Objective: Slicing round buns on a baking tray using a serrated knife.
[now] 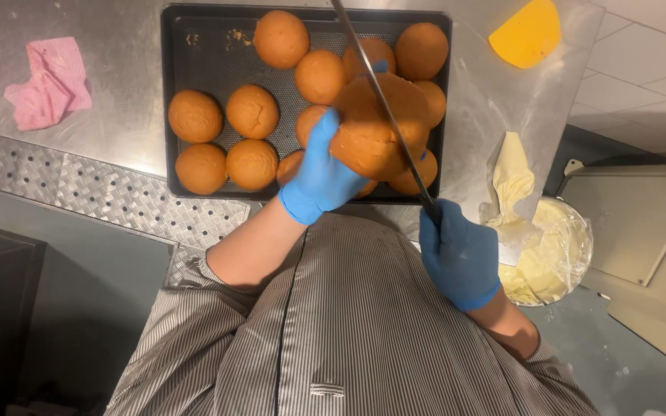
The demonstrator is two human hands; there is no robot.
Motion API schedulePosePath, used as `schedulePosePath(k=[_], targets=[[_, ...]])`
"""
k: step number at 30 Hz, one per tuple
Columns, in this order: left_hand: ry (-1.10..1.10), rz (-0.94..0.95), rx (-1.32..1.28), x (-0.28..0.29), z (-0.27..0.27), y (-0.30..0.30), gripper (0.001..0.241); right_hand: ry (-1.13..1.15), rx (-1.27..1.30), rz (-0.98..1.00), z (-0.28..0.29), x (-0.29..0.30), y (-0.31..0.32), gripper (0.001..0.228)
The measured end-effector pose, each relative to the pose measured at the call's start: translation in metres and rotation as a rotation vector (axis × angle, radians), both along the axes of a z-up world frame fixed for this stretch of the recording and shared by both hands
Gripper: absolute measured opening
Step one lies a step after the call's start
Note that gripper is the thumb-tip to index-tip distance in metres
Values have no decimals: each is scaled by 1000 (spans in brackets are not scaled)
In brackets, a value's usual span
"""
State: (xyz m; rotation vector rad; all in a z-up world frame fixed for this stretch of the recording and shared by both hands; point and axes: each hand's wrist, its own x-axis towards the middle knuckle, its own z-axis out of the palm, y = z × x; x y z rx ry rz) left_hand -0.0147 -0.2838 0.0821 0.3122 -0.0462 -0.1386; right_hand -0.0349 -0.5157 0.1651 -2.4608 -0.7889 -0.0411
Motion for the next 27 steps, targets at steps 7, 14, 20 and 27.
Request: schedulePosePath(k=[7, 14, 20, 27], targets=[[-42, 13, -196, 2, -3, 27, 75, 24, -25, 54, -25, -9, -21, 13], [52, 25, -51, -3, 34, -3, 76, 59, -3, 45, -29, -2, -16, 14], [-48, 84, -65, -7, 34, 4, 77, 72, -7, 78, -46, -8, -30, 14], [-193, -17, -89, -6, 16, 17, 92, 11, 17, 107, -26, 10, -22, 16]])
